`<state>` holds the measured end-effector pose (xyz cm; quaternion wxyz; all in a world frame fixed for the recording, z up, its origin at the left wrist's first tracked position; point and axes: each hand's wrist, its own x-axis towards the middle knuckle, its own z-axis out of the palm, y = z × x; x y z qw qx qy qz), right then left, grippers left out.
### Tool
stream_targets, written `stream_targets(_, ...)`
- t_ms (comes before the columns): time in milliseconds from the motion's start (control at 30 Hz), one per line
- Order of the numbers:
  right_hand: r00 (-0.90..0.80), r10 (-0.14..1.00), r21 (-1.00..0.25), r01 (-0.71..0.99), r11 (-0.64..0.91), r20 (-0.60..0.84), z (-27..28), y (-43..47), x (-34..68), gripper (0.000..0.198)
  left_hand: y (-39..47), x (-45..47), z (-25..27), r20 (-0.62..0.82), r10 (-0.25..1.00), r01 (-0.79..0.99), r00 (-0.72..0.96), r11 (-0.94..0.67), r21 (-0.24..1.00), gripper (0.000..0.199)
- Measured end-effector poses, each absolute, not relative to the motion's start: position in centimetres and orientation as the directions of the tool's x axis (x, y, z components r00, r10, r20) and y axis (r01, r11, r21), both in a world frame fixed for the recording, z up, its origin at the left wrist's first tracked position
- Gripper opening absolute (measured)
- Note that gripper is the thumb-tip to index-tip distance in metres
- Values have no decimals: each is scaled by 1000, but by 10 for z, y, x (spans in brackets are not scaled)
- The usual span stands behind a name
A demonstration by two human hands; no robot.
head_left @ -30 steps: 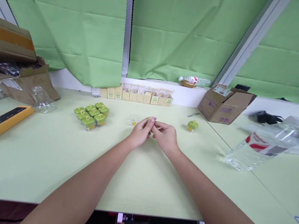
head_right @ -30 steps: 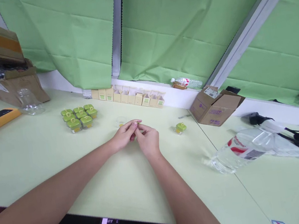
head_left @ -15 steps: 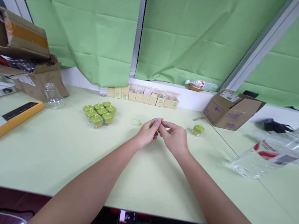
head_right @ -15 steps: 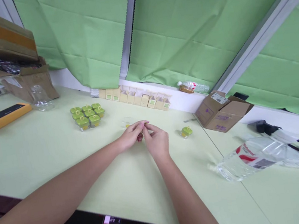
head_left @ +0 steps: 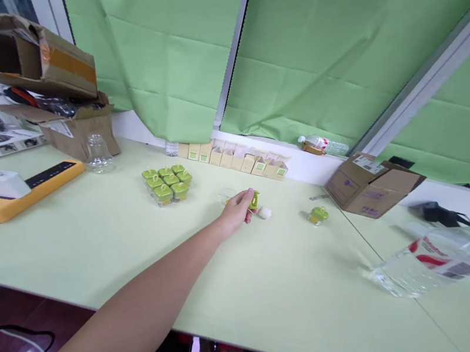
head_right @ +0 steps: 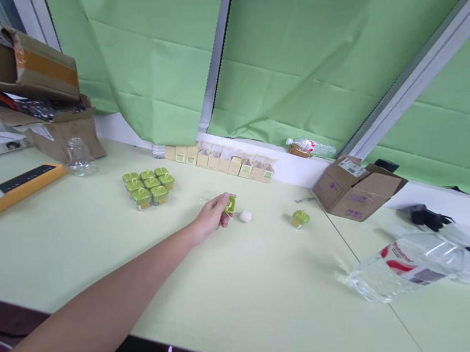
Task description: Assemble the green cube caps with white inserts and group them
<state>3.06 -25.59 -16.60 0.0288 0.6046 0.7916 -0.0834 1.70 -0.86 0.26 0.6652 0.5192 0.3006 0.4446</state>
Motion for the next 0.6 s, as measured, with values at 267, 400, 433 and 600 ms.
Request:
stream_targets(267, -152, 954, -375, 926, 47, -256, -194, -242, 57, 38, -6, 19, -2, 59, 904, -251, 424, 54, 967, 49)
stream_targets(400, -176, 927, -447, 895, 10, -332, -197, -240, 63, 39, -6, 20, -4, 48, 902, -236, 430, 61, 970, 50)
stream_targets(433, -210, 912, -487, 874, 14, -352, -196, -240, 63, 37, -6, 19, -3, 45, 902, -231, 430, 62, 971, 50)
stream_targets(600, -231, 901, -553, 833, -11, -366, -175, -240, 66, 39, -8, 18, -1, 22, 901, -205, 433, 75, 976, 49)
